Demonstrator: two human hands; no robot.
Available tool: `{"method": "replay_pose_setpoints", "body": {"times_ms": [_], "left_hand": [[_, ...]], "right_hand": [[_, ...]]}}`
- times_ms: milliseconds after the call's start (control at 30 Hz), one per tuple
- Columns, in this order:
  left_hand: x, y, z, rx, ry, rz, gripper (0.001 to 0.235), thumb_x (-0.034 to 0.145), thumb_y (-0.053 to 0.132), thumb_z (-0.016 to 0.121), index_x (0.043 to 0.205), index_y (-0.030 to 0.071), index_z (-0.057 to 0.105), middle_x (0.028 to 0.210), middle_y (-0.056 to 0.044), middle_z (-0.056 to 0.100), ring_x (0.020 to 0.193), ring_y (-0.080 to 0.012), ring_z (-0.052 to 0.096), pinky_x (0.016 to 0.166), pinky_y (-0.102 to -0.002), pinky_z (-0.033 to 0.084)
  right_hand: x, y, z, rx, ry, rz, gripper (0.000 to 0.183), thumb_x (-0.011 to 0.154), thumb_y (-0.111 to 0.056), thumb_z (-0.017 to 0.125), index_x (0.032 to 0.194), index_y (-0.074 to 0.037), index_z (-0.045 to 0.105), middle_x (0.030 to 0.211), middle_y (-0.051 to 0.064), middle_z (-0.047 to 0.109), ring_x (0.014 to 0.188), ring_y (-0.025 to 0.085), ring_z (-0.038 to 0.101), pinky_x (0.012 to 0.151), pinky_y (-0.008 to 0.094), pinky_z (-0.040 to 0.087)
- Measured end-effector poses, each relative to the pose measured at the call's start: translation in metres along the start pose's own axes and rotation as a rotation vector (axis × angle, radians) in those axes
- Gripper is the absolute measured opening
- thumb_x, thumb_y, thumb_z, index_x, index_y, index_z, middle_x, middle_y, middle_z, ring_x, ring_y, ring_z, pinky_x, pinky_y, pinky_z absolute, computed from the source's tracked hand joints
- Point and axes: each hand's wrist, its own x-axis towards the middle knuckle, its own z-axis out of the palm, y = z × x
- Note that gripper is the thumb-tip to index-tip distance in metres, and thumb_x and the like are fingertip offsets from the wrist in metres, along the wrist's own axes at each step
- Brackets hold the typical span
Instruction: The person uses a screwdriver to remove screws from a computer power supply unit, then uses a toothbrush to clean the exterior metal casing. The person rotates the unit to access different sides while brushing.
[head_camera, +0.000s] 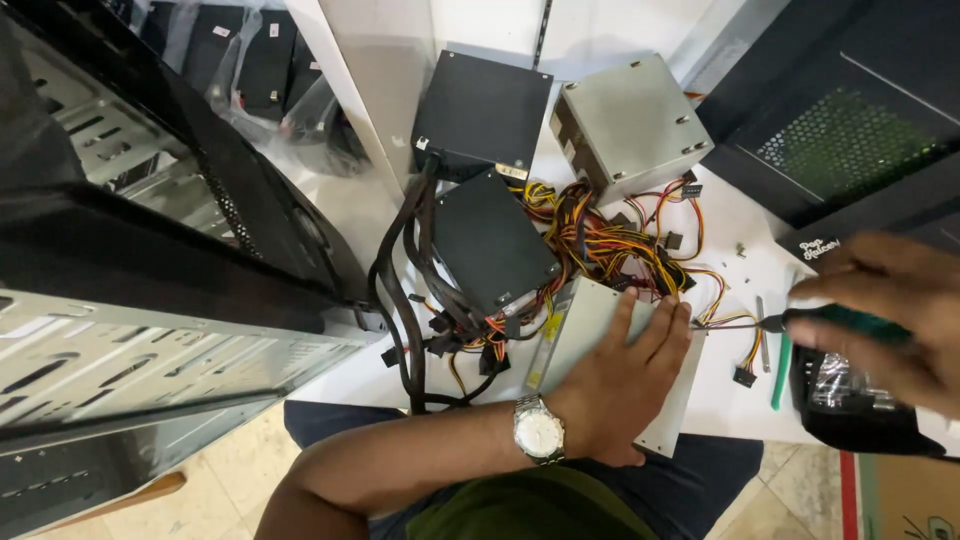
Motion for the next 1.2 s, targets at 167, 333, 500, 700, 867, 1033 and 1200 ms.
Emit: {"method": "replay_pose_setpoints", "body": {"times_ms": [167, 333, 500, 700, 867, 1033, 1200], "left_hand": [[-0.001, 0.0, 0.0, -0.004, 0.035, -0.015, 0.156, 0.045, 0.107, 0.069, 0.153, 0.0, 0.036, 0.16, -0.019, 0.037, 0.149, -0.0364, 0.033, 0.122, -0.067, 0.023], [-0.002, 0.0, 0.0, 0.001, 0.039, -0.006, 0.154, 0.048, 0.107, 0.067, 0.153, -0.001, 0.036, 0.16, -0.02, 0.036, 0.15, -0.0378, 0.032, 0.121, -0.068, 0.023], [-0.001, 0.001, 0.002, 0.031, 0.067, -0.014, 0.156, 0.046, 0.108, 0.066, 0.152, -0.002, 0.037, 0.158, -0.021, 0.038, 0.147, -0.0383, 0.035, 0.121, -0.068, 0.025], [0.0, 0.001, 0.001, 0.011, 0.019, -0.007, 0.155, 0.047, 0.108, 0.067, 0.153, -0.001, 0.035, 0.161, -0.022, 0.035, 0.15, -0.0378, 0.032, 0.121, -0.068, 0.022], [-0.001, 0.002, 0.004, 0.004, 0.041, 0.003, 0.157, 0.046, 0.108, 0.069, 0.153, -0.003, 0.035, 0.16, -0.022, 0.036, 0.15, -0.0393, 0.031, 0.121, -0.069, 0.022], [-0.002, 0.001, 0.004, 0.022, 0.043, 0.003, 0.155, 0.049, 0.108, 0.065, 0.154, -0.001, 0.034, 0.161, -0.022, 0.034, 0.151, -0.0396, 0.031, 0.121, -0.069, 0.021], [-0.003, -0.001, 0.0, 0.025, 0.025, 0.019, 0.156, 0.052, 0.109, 0.063, 0.154, -0.005, 0.032, 0.161, -0.024, 0.033, 0.15, -0.0409, 0.031, 0.121, -0.069, 0.021]], "right_hand": [[-0.013, 0.025, 0.027, -0.114, -0.046, 0.209, 0.033, 0.092, -0.043, 0.06, 0.071, -0.018, 0.066, 0.058, 0.0, 0.062, 0.049, 0.016, 0.061, 0.062, 0.031, 0.048], [-0.009, 0.015, 0.007, 0.054, -0.051, -0.068, 0.037, 0.072, -0.025, 0.076, 0.109, -0.024, 0.073, 0.102, 0.001, 0.069, 0.073, 0.02, 0.072, 0.063, 0.034, 0.059], [-0.005, 0.0, 0.004, -0.237, -0.262, 0.3, 0.037, 0.092, -0.06, 0.046, 0.089, -0.034, 0.072, 0.048, -0.002, 0.059, 0.04, 0.015, 0.062, 0.062, 0.025, 0.054], [-0.02, 0.024, 0.012, -0.088, -0.208, 0.019, 0.052, 0.07, -0.028, 0.079, 0.12, -0.037, 0.069, 0.12, -0.007, 0.064, 0.089, 0.02, 0.075, 0.073, 0.048, 0.059], [-0.009, 0.001, 0.006, -0.248, -0.238, 0.234, 0.038, 0.079, -0.065, 0.058, 0.102, -0.038, 0.071, 0.082, -0.009, 0.07, 0.068, 0.013, 0.075, 0.069, 0.029, 0.057], [-0.016, 0.014, 0.013, -0.123, -0.051, 0.113, 0.03, 0.082, -0.044, 0.069, 0.103, -0.025, 0.078, 0.095, 0.0, 0.083, 0.079, 0.021, 0.082, 0.073, 0.035, 0.064], [0.0, -0.029, -0.009, 0.015, 0.035, 0.06, 0.048, 0.072, -0.053, 0.075, 0.104, -0.017, 0.076, 0.102, 0.001, 0.075, 0.085, 0.021, 0.076, 0.08, 0.036, 0.057]]}}
